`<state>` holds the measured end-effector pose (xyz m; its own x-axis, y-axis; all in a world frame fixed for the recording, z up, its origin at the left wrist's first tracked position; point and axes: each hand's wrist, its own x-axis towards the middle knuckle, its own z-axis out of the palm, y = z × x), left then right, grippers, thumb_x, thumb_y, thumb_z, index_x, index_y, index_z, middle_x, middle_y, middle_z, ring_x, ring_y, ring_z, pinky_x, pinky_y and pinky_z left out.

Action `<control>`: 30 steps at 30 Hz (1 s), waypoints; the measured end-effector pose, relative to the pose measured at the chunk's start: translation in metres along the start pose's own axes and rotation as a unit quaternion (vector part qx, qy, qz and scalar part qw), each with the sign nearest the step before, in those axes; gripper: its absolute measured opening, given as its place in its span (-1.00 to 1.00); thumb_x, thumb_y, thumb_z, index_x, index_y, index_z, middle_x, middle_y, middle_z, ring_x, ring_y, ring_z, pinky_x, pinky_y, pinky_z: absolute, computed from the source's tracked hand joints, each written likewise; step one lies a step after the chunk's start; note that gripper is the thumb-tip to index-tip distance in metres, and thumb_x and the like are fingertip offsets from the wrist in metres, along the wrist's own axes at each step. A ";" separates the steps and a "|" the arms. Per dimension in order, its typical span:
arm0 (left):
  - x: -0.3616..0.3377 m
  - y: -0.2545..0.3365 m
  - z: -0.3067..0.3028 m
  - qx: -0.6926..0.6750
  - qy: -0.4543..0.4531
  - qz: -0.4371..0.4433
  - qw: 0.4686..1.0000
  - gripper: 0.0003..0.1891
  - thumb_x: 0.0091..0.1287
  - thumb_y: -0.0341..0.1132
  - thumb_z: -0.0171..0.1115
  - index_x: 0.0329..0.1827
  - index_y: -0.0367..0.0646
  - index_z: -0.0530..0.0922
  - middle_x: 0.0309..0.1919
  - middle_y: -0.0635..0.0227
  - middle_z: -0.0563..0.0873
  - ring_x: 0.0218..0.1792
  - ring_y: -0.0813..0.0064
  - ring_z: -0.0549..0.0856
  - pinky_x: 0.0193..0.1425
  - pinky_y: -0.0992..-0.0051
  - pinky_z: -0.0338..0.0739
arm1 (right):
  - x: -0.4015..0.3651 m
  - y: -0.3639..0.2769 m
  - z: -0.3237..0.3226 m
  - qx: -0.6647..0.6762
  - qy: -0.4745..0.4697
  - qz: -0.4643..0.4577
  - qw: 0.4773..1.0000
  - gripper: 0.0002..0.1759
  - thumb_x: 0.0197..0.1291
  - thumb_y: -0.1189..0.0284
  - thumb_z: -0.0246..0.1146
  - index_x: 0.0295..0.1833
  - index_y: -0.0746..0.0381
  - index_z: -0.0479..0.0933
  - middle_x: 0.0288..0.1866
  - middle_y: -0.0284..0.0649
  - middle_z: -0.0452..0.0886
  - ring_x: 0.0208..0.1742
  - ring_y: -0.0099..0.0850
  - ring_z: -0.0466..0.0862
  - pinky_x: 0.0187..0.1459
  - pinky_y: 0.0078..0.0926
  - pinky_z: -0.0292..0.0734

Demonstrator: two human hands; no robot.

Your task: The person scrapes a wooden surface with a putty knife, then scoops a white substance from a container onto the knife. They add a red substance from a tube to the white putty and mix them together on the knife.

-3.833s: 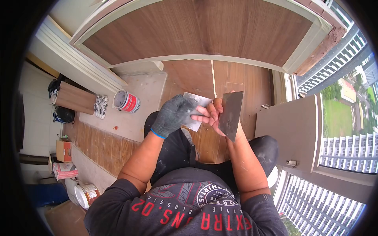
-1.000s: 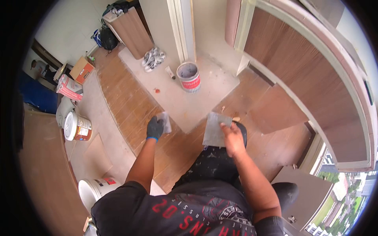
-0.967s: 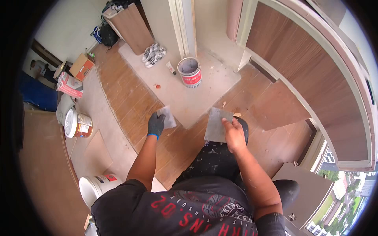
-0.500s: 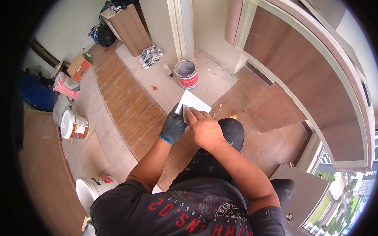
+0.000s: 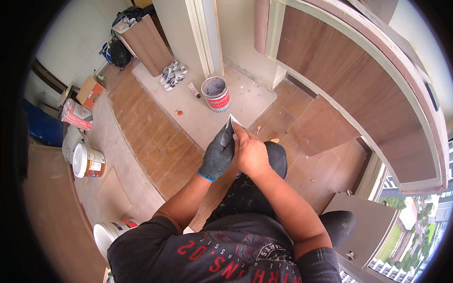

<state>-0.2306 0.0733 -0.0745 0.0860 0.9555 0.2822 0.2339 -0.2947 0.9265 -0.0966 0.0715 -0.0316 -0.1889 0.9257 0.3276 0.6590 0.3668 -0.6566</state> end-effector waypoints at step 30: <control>0.012 0.028 -0.001 0.058 -0.003 0.027 0.998 -0.50 0.49 -0.29 0.11 0.44 -0.32 0.36 0.24 -0.08 0.62 0.26 0.07 0.63 0.32 0.26 0.49 | 0.000 -0.011 -0.042 0.123 0.078 0.034 0.989 -0.57 0.57 0.33 -0.01 0.26 0.48 0.48 0.01 0.32 0.64 0.08 0.18 0.65 0.13 -0.15 0.56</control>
<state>-0.2238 0.0766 -0.0451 0.1070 0.9382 0.3291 0.3391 -0.3456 0.8750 -0.0733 0.0634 0.0039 -0.0224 0.9309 0.3645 0.4656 0.3324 -0.8202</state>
